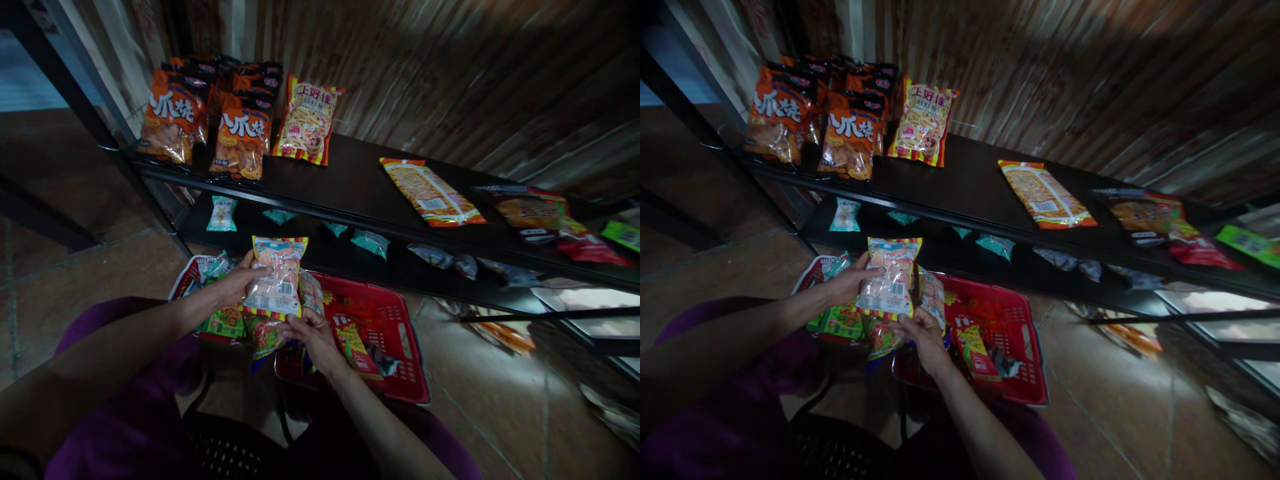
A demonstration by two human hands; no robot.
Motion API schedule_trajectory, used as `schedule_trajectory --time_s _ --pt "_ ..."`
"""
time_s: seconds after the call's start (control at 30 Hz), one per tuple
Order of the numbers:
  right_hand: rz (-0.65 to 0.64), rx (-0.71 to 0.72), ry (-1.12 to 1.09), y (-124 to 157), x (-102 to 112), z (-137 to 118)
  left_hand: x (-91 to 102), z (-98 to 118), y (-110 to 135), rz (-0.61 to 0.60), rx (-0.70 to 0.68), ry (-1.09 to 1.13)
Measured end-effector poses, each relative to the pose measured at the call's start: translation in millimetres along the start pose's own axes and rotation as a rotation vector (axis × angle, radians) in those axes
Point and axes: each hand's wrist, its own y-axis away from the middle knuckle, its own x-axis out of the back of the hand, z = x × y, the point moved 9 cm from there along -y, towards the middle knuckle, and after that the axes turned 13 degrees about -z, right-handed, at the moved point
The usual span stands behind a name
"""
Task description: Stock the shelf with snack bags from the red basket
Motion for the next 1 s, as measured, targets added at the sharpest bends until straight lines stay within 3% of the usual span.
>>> schedule_trajectory --time_s 0.2,0.33,0.43,0.67,0.77,1.0 --pt "-0.174 -0.014 0.073 3.7 -15.7 -7.3 -6.1 8.1 1.3 0.017 0.005 -0.007" --pt "-0.298 -0.062 0.19 -0.4 -12.5 -15.2 -10.3 18.3 2.0 -0.005 -0.007 -0.043" --pt "-0.177 -0.017 0.179 -7.2 8.2 -34.3 -12.5 16.9 2.7 -0.031 0.028 -0.072" --pt "0.178 0.187 -0.03 -15.1 48.3 -68.2 -27.1 -19.6 7.4 -0.237 0.156 -0.09" --pt "0.21 0.201 -0.025 -17.0 54.8 -69.2 -25.9 -28.1 8.1 -0.257 0.173 -0.121" --pt "0.121 0.127 -0.015 -22.3 47.3 -60.5 -22.7 -24.9 7.2 -0.232 0.155 -0.145"
